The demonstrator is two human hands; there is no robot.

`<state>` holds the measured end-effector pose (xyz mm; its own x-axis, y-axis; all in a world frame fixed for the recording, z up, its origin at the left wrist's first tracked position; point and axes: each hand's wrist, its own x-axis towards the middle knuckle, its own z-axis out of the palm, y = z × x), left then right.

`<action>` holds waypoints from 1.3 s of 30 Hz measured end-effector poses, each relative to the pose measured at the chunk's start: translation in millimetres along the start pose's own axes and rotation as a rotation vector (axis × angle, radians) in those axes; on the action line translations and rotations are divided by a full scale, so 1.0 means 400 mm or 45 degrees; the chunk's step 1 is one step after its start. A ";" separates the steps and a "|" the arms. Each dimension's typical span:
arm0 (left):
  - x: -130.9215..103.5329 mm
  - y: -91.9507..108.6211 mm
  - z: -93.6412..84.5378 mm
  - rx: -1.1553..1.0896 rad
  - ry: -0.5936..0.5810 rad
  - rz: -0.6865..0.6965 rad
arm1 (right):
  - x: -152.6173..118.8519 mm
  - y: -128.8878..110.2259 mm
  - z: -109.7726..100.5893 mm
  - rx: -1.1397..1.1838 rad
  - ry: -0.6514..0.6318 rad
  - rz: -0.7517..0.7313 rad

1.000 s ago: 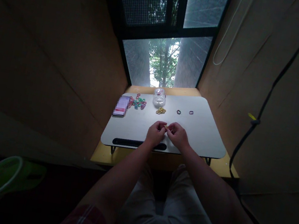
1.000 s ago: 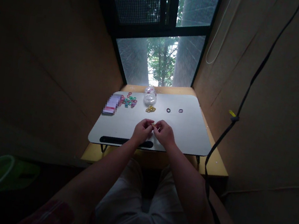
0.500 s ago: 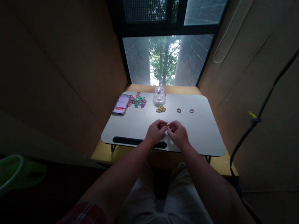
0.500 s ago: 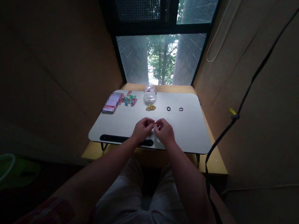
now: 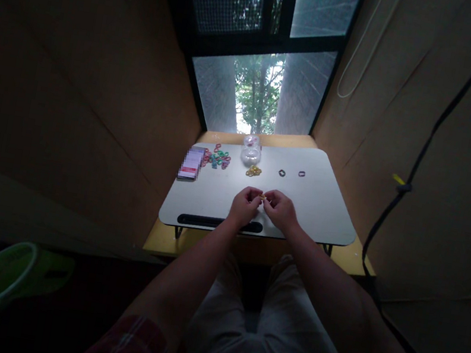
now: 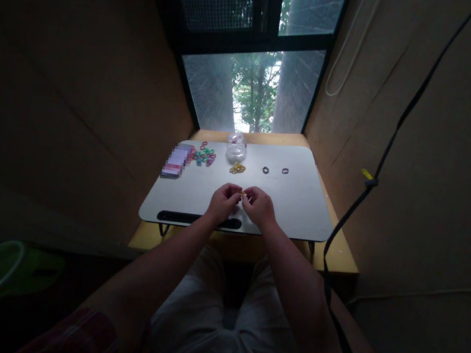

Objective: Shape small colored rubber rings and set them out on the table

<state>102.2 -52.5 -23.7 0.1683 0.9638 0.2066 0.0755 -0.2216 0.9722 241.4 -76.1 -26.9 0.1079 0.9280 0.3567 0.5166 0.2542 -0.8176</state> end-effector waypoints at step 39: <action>-0.007 0.012 0.005 0.231 0.068 0.000 | 0.006 -0.002 -0.003 0.041 -0.020 -0.008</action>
<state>104.0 -56.6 -20.0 0.1159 0.9693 0.2169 0.2521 -0.2399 0.9375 242.3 -74.4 -24.6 0.0915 0.9305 0.3548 0.4895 0.2682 -0.8297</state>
